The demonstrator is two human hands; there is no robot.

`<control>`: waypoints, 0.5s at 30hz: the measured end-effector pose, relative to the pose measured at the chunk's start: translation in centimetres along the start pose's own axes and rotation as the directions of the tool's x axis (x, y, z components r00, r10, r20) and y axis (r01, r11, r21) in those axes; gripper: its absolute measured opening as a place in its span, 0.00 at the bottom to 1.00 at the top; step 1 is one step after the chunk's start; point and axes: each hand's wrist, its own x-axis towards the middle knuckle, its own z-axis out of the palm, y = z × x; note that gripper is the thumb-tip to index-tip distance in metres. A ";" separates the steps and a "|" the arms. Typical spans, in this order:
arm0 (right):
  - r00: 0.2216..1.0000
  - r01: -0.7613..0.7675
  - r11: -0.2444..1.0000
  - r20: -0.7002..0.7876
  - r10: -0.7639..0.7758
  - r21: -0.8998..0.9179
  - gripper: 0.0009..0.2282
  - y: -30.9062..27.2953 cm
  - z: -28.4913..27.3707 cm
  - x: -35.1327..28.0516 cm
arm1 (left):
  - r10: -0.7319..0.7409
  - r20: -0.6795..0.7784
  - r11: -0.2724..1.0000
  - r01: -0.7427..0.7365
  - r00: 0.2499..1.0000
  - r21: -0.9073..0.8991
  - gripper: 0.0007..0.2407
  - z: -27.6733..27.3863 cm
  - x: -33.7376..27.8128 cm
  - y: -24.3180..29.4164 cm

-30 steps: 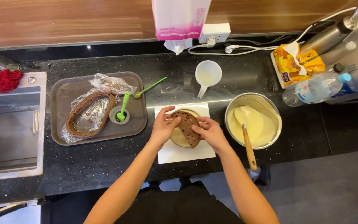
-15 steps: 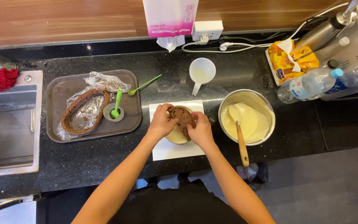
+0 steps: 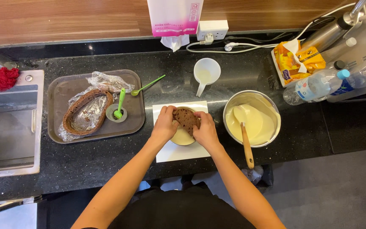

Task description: The person spoons a dark topping from a small cup onto a chocolate cake layer in a round mold, places and presses pieces of chocolate cake into the mold, spoons more topping over them, then pours a white cream mixture from a metal bowl into the mold and spreads it with a spatula. They wipe the mold edge with a tissue and carry the finished cake on a white board.

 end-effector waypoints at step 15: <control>0.959 0.275 0.950 0.105 -0.262 -0.147 0.21 -2.6 -3.7 -0.8 | 0.038 0.029 0.953 -0.045 0.999 0.300 0.17 -0.6 -1.1 0.4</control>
